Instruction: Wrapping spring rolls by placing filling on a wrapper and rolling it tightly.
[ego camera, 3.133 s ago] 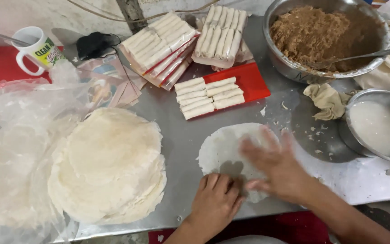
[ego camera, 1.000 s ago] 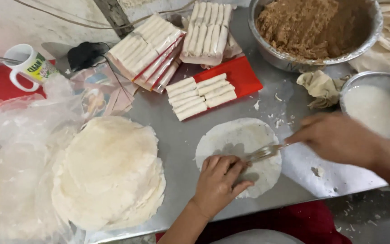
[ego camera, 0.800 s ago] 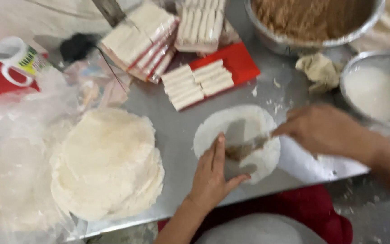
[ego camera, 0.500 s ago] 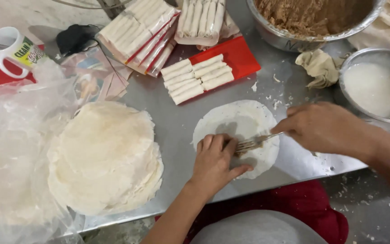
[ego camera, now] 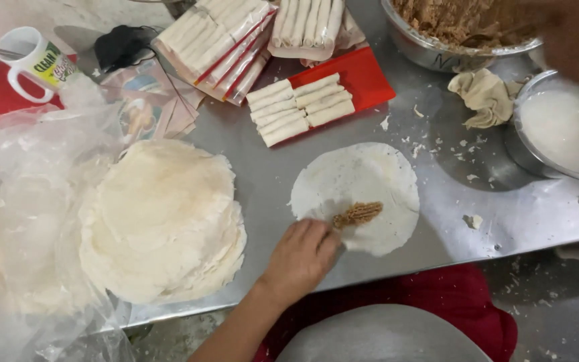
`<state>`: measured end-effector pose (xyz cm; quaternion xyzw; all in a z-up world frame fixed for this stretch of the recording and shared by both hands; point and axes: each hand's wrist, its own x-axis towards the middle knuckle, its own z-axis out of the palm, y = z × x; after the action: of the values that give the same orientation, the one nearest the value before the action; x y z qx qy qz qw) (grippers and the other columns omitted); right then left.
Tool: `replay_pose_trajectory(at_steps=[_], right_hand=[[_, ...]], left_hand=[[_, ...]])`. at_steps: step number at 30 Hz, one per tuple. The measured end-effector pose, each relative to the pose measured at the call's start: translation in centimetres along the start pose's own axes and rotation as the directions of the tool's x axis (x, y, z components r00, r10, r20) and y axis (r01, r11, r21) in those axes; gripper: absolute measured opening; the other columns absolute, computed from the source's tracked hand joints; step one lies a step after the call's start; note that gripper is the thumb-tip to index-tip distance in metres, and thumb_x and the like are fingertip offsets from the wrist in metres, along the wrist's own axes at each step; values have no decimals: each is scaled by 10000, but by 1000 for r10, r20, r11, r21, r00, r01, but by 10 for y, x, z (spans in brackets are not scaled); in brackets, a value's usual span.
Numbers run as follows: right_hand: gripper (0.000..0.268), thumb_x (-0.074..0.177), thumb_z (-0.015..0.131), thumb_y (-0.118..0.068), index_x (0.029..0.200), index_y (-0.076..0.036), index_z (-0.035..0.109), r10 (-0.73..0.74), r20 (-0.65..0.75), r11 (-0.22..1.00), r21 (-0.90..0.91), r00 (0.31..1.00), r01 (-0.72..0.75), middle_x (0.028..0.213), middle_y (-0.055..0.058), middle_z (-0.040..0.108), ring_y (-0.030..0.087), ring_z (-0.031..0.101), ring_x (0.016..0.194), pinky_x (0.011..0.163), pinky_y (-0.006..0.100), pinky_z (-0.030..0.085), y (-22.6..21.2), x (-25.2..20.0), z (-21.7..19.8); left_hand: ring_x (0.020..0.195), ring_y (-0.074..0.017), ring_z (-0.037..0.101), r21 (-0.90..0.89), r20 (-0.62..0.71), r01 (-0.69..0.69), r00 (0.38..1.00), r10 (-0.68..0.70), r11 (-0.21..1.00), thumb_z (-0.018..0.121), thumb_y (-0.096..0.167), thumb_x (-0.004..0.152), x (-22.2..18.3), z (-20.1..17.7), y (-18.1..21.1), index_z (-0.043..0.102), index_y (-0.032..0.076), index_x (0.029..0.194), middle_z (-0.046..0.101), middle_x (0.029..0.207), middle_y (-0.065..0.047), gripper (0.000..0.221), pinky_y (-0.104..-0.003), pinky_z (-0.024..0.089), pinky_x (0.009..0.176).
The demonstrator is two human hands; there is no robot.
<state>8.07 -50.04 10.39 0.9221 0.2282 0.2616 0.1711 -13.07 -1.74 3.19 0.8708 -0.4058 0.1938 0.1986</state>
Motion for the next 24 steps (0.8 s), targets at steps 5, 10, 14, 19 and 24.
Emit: replay_pose_trajectory(at_steps=[5, 10, 14, 19, 24], right_hand=[[427, 931, 574, 158, 1276, -19, 752, -72, -17, 746, 663, 997, 65, 1275, 189, 738, 289, 694, 1198, 986, 344, 607, -166, 77, -151], [268, 855, 577, -120, 1050, -94, 759, -149, -131, 680, 706, 980, 198, 1077, 87, 702, 305, 670, 998, 873, 404, 523, -266, 21, -39], [419, 838, 513, -205, 1207, -53, 642, -245, -84, 761, 600, 966, 245, 1171, 135, 551, 359, 578, 1075, 883, 439, 505, -298, -38, -39], [258, 918, 563, -127, 1151, -75, 661, -104, -63, 738, 664, 993, 119, 1003, 102, 625, 324, 656, 917, 797, 412, 548, -265, -54, -47], [37, 896, 689, -201, 910, -180, 717, -78, -43, 888, 452, 996, 89, 826, -23, 648, 217, 662, 791, 702, 334, 525, -257, -49, -47]], left_hand=[[874, -334, 604, -26, -222, 323, 921, -320, 946, 635, 17, 956, 39, 22, -47, 637, -19, 1010, 535, 1041, -142, 65, -425, 543, 760], [1271, -413, 409, 128, 158, 400, 895, -417, 907, 604, 182, 953, 63, 13, -34, 549, -49, 1400, 505, 1312, -214, 506, -635, 325, 1035], [1262, -443, 401, 75, 317, 308, 894, -316, 948, 574, 88, 900, 32, 22, -15, 576, -64, 1337, 529, 1231, -239, 462, -718, 189, 1087], [1052, -318, 559, 47, 122, 374, 918, -377, 926, 599, 161, 962, -5, 43, -35, 671, 88, 1223, 589, 1025, -84, 280, -607, 326, 989], [940, -241, 534, 240, -120, 410, 912, -392, 880, 715, 228, 961, 13, 25, -26, 738, 108, 1094, 547, 936, -34, 181, -501, 354, 912]])
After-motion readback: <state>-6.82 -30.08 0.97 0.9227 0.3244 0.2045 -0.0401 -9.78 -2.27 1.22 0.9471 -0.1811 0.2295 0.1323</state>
